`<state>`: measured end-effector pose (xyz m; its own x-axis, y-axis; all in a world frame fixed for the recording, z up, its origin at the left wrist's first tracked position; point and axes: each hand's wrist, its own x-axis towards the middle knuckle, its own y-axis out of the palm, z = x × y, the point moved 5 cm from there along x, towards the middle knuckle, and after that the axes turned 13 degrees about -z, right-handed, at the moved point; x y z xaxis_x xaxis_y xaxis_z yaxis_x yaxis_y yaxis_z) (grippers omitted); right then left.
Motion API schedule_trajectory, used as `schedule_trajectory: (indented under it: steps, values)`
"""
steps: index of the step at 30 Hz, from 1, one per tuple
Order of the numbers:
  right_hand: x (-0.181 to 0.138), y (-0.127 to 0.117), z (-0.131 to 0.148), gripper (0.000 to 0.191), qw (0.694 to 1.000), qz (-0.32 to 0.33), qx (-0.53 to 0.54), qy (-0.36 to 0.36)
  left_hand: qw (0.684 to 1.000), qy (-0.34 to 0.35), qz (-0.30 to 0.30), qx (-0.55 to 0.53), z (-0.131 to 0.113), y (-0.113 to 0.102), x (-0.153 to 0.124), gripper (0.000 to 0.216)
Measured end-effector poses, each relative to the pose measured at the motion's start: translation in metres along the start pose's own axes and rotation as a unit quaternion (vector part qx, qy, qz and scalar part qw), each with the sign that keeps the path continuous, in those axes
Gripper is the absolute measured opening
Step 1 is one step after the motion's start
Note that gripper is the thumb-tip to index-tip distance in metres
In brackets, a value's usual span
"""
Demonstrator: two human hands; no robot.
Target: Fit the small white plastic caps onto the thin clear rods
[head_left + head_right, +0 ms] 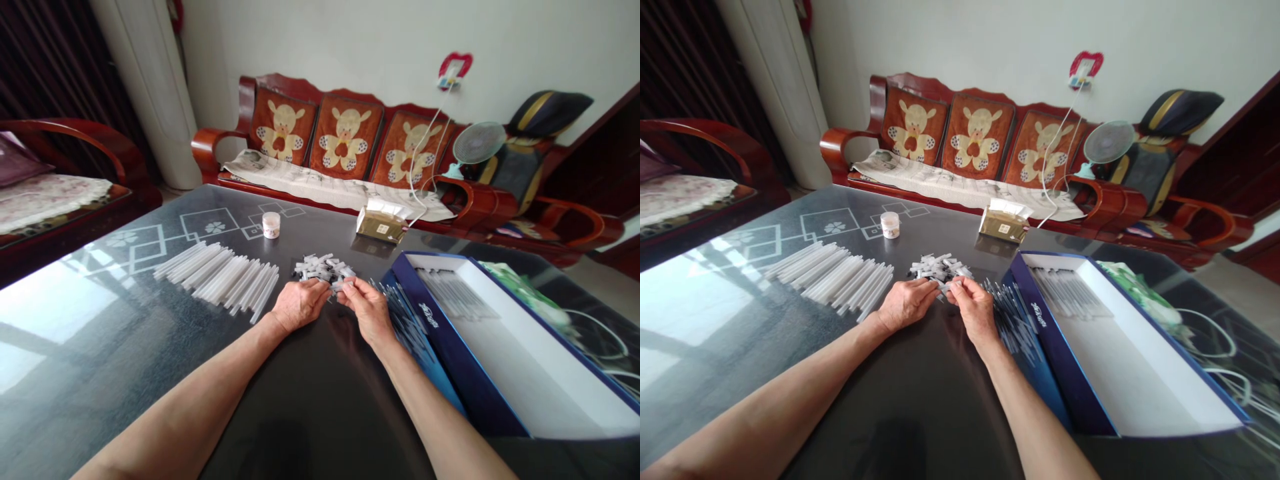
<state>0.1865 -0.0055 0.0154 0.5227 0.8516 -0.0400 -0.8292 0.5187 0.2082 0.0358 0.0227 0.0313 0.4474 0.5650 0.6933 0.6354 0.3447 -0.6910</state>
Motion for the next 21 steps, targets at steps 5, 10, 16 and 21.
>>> schedule_trajectory:
  steps: [5,10,16,21]
  values:
    - [-0.002,0.001,-0.001,0.040,0.998,-0.009,0.020,0.065,0.999,0.017,-0.011,0.026,-0.003,-0.002,0.000,0.034]
    - [-0.002,0.000,-0.004,0.039,0.995,-0.002,0.005,0.096,0.999,0.036,-0.014,0.037,-0.003,0.000,-0.001,0.032]
    - [0.000,-0.002,0.015,0.019,0.980,0.053,-0.155,-0.111,0.997,0.063,-0.039,0.021,0.001,0.000,0.000,0.034]
    - [-0.019,0.009,0.045,0.019,0.854,0.141,-0.361,-0.346,0.994,0.081,-0.070,-0.009,0.000,-0.002,0.000,0.034]
